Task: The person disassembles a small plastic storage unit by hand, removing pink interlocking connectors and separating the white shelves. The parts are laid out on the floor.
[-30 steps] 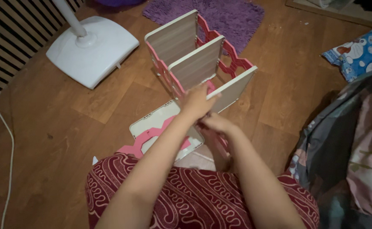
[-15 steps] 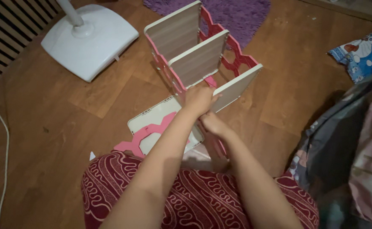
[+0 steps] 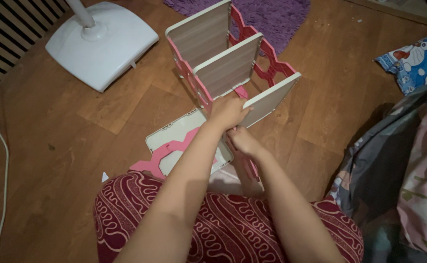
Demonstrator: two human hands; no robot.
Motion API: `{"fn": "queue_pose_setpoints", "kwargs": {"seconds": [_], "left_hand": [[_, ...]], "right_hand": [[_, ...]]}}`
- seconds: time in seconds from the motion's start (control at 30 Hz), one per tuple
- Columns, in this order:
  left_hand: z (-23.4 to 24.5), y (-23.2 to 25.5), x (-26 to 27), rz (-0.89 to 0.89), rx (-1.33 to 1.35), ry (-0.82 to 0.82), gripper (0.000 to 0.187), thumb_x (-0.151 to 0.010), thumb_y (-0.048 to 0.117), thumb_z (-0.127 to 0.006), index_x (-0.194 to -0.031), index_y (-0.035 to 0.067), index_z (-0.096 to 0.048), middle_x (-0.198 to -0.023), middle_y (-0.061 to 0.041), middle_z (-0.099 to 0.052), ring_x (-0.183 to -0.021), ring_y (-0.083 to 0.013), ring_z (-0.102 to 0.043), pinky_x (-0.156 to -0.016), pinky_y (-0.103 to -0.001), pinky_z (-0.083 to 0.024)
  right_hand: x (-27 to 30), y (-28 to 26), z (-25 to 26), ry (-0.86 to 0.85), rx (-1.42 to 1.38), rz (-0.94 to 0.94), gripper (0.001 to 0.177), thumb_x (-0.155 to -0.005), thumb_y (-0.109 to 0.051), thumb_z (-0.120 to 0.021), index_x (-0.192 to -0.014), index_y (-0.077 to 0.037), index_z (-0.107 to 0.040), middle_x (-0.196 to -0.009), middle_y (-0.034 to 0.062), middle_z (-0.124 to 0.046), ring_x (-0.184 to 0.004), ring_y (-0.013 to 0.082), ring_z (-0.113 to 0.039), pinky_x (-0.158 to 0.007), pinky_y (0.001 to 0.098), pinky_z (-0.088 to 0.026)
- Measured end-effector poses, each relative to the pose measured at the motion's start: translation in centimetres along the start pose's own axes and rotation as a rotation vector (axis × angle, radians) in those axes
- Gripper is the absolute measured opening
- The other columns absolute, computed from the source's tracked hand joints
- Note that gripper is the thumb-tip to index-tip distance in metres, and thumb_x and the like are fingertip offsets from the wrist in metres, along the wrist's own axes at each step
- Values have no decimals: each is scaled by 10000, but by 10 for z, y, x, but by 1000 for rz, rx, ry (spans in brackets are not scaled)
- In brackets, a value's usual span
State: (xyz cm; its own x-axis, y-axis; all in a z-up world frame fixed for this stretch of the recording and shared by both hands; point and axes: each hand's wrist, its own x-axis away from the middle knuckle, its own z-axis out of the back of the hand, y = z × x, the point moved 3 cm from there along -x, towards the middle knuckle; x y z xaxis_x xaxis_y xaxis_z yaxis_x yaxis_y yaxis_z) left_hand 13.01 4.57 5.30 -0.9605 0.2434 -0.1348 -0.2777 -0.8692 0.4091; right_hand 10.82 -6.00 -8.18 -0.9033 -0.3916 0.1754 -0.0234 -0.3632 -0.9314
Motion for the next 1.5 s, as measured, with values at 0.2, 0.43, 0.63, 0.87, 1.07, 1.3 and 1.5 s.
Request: {"fn": "queue_pose_setpoints", "kwargs": {"seconds": [0.2,0.43,0.63,0.87,1.07,1.3,1.5], "left_hand": [[5,0,5,-17,88,-1,318,-916,450,-633,-1000,183,-784,-848,-123,-753,-845,-342,-712,-770,-506,-536],[5,-1,1,-36,8,27,331,-918,457,-647,-1016,169,-778,-856,-128,-750,-849,-332,-718,-770,-502,-540],[3,-1,4,8,23,-34,341,-932,473,-639,-1018,177,-785,-902,-136,-756,-896,-354,-714,-806,-503,-537],[42,-68,-4,118,12,-72,364,-909,525,-613,-1063,231,-761,-949,-117,-768,-881,-354,-737,-799,-515,-550],[15,-43,0,70,-9,144,380,-919,448,-649,-1061,110,-748,-960,-148,-764,-909,-369,-722,-851,-527,-538],[28,-63,46,163,529,705,317,-981,335,-650,-1148,68,-684,-990,-112,-748,-924,-269,-730,-917,-439,-522],[-21,-131,65,690,936,681,397,-1002,417,-612,-1126,46,-685,-1059,-94,-747,-1000,-182,-687,-910,-336,-520]], "right_hand": [[3,-3,0,-79,-80,-170,298,-918,-195,-498,-742,2,-636,-629,99,-619,-550,203,-573,-511,400,-434],[7,-8,0,-46,-93,-100,331,-920,-203,-483,-680,-11,-606,-572,81,-591,-517,194,-557,-503,386,-441],[5,-5,4,-78,-42,-112,239,-927,-209,-506,-817,-61,-657,-705,50,-641,-646,161,-581,-582,370,-469],[49,8,71,-70,-587,-322,243,-1083,-306,-520,-915,-141,-580,-680,-20,-516,-602,134,-481,-574,317,-414],[26,7,65,13,-621,-173,318,-1076,-373,-548,-950,-87,-606,-766,26,-611,-692,178,-573,-652,327,-478],[10,72,82,335,-739,-538,383,-983,-469,-579,-1050,-97,-641,-909,72,-702,-791,230,-692,-698,394,-585],[10,145,75,310,-471,-544,335,-927,-359,-674,-1108,-78,-694,-936,97,-703,-788,246,-682,-636,417,-565]]}}
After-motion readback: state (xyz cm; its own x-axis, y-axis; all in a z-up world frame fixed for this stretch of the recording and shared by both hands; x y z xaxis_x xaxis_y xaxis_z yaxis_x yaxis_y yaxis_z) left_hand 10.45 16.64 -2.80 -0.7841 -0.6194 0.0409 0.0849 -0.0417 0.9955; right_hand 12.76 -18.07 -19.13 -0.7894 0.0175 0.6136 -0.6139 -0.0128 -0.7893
